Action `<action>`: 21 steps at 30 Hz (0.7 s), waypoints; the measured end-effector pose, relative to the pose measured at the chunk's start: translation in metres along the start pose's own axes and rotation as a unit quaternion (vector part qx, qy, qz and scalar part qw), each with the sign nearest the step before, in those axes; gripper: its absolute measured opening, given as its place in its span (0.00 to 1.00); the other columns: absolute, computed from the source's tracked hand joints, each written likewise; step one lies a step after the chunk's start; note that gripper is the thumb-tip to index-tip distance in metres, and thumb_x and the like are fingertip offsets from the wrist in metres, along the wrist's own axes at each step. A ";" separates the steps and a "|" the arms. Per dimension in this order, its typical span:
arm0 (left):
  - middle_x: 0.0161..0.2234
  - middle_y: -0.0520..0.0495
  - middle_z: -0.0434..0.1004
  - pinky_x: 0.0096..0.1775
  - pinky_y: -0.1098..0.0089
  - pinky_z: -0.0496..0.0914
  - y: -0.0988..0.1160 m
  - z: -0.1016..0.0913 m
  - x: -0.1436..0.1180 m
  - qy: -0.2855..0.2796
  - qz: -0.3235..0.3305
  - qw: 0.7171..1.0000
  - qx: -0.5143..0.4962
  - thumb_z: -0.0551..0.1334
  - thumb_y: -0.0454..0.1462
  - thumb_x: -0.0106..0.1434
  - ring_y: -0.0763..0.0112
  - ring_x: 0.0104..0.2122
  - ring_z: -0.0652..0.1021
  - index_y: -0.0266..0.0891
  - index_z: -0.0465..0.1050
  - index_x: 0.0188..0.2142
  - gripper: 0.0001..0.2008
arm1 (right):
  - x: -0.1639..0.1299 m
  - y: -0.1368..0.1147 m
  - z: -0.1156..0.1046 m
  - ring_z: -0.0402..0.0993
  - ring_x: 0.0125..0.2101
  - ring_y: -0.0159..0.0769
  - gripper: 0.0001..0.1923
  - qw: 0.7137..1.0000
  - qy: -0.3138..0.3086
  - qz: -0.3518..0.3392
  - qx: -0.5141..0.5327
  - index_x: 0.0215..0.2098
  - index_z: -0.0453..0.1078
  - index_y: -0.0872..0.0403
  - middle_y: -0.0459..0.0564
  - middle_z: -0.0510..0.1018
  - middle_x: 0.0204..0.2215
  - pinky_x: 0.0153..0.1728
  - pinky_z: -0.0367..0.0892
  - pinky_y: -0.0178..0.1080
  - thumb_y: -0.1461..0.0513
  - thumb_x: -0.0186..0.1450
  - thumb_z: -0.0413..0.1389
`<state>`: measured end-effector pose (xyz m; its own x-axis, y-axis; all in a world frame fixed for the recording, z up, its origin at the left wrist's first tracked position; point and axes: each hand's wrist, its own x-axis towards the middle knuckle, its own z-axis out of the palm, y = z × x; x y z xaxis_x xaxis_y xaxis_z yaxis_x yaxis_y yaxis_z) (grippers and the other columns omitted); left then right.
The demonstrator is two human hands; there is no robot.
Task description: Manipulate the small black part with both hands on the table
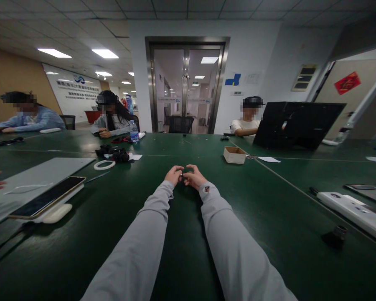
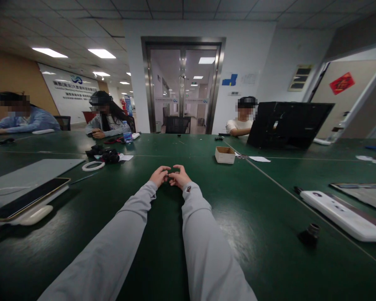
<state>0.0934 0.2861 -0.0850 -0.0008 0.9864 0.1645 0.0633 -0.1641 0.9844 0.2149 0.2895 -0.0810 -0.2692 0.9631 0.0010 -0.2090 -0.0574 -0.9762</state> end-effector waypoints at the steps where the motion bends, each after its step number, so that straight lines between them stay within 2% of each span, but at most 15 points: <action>1: 0.10 0.58 0.59 0.18 0.79 0.56 0.000 0.000 0.000 0.002 -0.002 1.000 -0.003 0.54 0.32 0.54 0.80 0.12 0.63 0.36 0.67 0.35 0.09 | -0.001 0.000 0.000 0.67 0.13 0.28 0.24 1.000 -0.009 0.001 0.016 0.43 0.50 0.49 0.37 0.67 0.19 0.13 0.64 0.31 0.64 0.55 0.58; 4: 0.11 0.58 0.60 0.18 0.79 0.56 -0.001 0.001 0.000 0.007 0.000 1.000 -0.014 0.55 0.33 0.54 0.80 0.13 0.64 0.36 0.67 0.34 0.08 | -0.003 -0.002 0.001 0.65 0.12 0.27 0.21 1.000 -0.018 0.014 0.004 0.44 0.50 0.49 0.37 0.66 0.18 0.11 0.62 0.30 0.60 0.57 0.56; 6: 0.11 0.58 0.60 0.18 0.78 0.57 -0.001 0.001 0.001 0.006 0.001 1.000 -0.016 0.55 0.32 0.53 0.80 0.13 0.64 0.36 0.67 0.34 0.08 | -0.003 -0.002 0.003 0.63 0.11 0.27 0.21 1.000 -0.005 0.011 -0.019 0.43 0.50 0.49 0.36 0.65 0.17 0.10 0.61 0.29 0.62 0.56 0.56; 9: 0.12 0.57 0.61 0.18 0.78 0.57 -0.002 0.001 0.001 0.007 -0.003 1.000 -0.014 0.53 0.31 0.53 0.80 0.13 0.64 0.36 0.67 0.34 0.08 | -0.001 -0.002 0.005 0.66 0.13 0.28 0.24 1.000 0.007 0.004 -0.023 0.43 0.49 0.48 0.36 0.66 0.18 0.12 0.64 0.31 0.65 0.54 0.57; 11: 0.12 0.57 0.61 0.18 0.79 0.57 -0.003 0.001 0.002 0.009 0.003 1.000 -0.008 0.52 0.31 0.54 0.80 0.13 0.64 0.36 0.67 0.34 0.09 | 0.001 -0.001 0.006 0.64 0.12 0.27 0.20 0.999 0.011 0.016 -0.028 0.42 0.50 0.49 0.37 0.66 0.18 0.10 0.63 0.31 0.63 0.56 0.55; 13: 0.12 0.57 0.61 0.18 0.78 0.57 -0.003 0.001 0.002 0.006 0.005 1.000 -0.003 0.52 0.31 0.54 0.80 0.13 0.64 0.36 0.68 0.34 0.09 | 0.002 -0.001 0.005 0.62 0.11 0.26 0.19 0.999 0.009 0.023 -0.032 0.41 0.50 0.50 0.37 0.65 0.18 0.09 0.61 0.30 0.62 0.57 0.55; 16: 0.12 0.57 0.61 0.19 0.78 0.58 -0.001 0.001 0.000 0.010 -0.006 1.000 -0.004 0.53 0.31 0.53 0.79 0.13 0.63 0.36 0.68 0.34 0.09 | 0.002 -0.001 0.003 0.65 0.13 0.28 0.23 1.000 -0.007 0.016 -0.018 0.43 0.48 0.48 0.37 0.66 0.19 0.11 0.64 0.31 0.63 0.55 0.56; 21: 0.11 0.58 0.59 0.20 0.77 0.59 0.003 0.000 -0.003 0.005 -0.008 1.000 0.003 0.51 0.31 0.54 0.79 0.12 0.62 0.36 0.68 0.34 0.10 | 0.001 -0.003 0.002 0.62 0.11 0.27 0.20 0.999 -0.010 0.032 -0.013 0.43 0.48 0.48 0.37 0.65 0.18 0.09 0.61 0.30 0.64 0.57 0.53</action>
<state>0.0940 0.2831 -0.0823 -0.0116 0.9887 0.1492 0.0689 -0.1480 0.9866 0.2129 0.2901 -0.0779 -0.3008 0.9520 -0.0567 -0.1658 -0.1108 -0.9799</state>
